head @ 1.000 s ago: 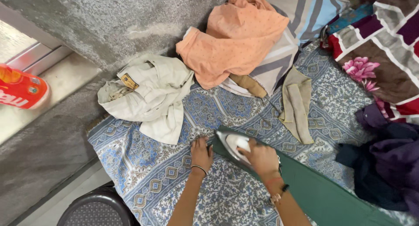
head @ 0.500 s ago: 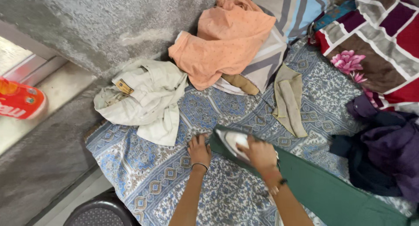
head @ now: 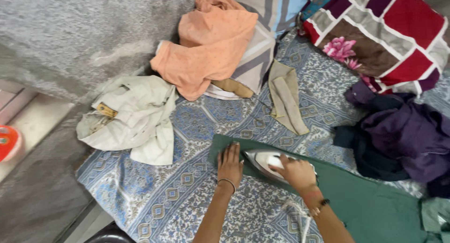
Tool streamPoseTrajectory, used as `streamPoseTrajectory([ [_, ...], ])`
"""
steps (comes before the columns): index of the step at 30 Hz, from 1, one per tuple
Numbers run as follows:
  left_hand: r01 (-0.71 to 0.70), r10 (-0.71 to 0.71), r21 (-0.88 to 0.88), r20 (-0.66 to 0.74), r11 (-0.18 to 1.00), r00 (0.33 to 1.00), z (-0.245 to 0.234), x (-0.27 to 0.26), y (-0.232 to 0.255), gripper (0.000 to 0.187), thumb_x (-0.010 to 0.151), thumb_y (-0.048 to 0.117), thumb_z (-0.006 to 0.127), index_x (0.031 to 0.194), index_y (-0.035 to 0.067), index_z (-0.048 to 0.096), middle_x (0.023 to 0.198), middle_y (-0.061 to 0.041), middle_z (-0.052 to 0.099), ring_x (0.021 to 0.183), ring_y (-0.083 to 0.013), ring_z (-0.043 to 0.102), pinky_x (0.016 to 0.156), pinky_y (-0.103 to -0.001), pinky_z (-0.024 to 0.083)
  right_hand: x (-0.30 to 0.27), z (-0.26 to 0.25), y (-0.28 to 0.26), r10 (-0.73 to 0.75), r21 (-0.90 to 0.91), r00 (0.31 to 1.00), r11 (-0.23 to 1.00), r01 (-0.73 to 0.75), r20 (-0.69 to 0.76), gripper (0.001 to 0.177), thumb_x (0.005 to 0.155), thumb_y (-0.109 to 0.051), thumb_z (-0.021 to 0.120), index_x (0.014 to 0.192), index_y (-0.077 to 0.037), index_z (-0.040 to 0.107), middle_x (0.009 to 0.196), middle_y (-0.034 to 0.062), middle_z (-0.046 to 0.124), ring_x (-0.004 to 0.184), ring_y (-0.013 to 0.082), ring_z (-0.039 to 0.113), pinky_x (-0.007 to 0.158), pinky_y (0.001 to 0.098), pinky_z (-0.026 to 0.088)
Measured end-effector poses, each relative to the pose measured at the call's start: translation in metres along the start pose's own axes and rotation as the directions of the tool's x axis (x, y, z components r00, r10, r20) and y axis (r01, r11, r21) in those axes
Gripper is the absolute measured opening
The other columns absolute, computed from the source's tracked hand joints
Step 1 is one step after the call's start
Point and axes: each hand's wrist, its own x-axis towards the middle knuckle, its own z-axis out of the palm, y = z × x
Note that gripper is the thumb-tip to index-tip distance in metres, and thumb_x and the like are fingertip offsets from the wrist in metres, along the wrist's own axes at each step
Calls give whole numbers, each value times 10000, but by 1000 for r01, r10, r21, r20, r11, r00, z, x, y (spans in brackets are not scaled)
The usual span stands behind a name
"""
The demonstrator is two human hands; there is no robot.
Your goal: The person irons a green long-sleeved shirt on a patterned bedsheet. They smooth the shirt, iron the sleeves and body, fold the sleeves inward, and continue ironing the folded sections. The shirt remains on the bed throughout the process.
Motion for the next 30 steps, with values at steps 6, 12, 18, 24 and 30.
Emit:
streamPoseTrajectory([
  [6,238,-410,399,431,886,804,-25,15,32,928,969,657,426,1649,314,-103,1707,181,-160,1587,-161,-147,1256,-647,-49,3,-1,35,66,-42,996,997,-64,60,555,822,-679,643,909,-132,679,588,122,687,534,341,705,500,458,566],
  [12,255,-475,487,405,836,781,-16,22,42,965,979,595,509,1654,278,-104,1716,135,-184,1583,-262,-178,1233,-682,-62,-76,-29,98,140,-52,988,989,-137,71,553,750,-674,680,923,-149,697,525,132,669,513,370,693,492,491,554],
  [18,-148,152,357,16,922,988,72,4,109,883,1066,445,560,1717,127,56,1799,-46,-77,1619,-296,-58,1321,-596,52,-85,-16,125,154,2,983,988,-155,-99,514,804,-627,694,827,-115,659,616,146,681,579,368,689,539,481,553],
  [24,118,-317,398,484,910,816,69,19,142,1279,819,678,699,1651,142,-111,1732,32,-198,1601,-269,-171,1161,-788,51,-112,-28,150,225,25,971,973,-227,87,545,767,-638,705,975,-135,701,629,159,704,589,367,706,546,489,562],
  [30,131,-371,507,407,852,835,66,31,149,1362,759,658,775,1648,111,-100,1735,-8,-179,1592,-280,-149,1129,-820,0,-170,-37,179,292,-6,954,956,-292,73,582,771,-666,696,980,-123,685,637,164,714,601,370,712,556,498,567],
])
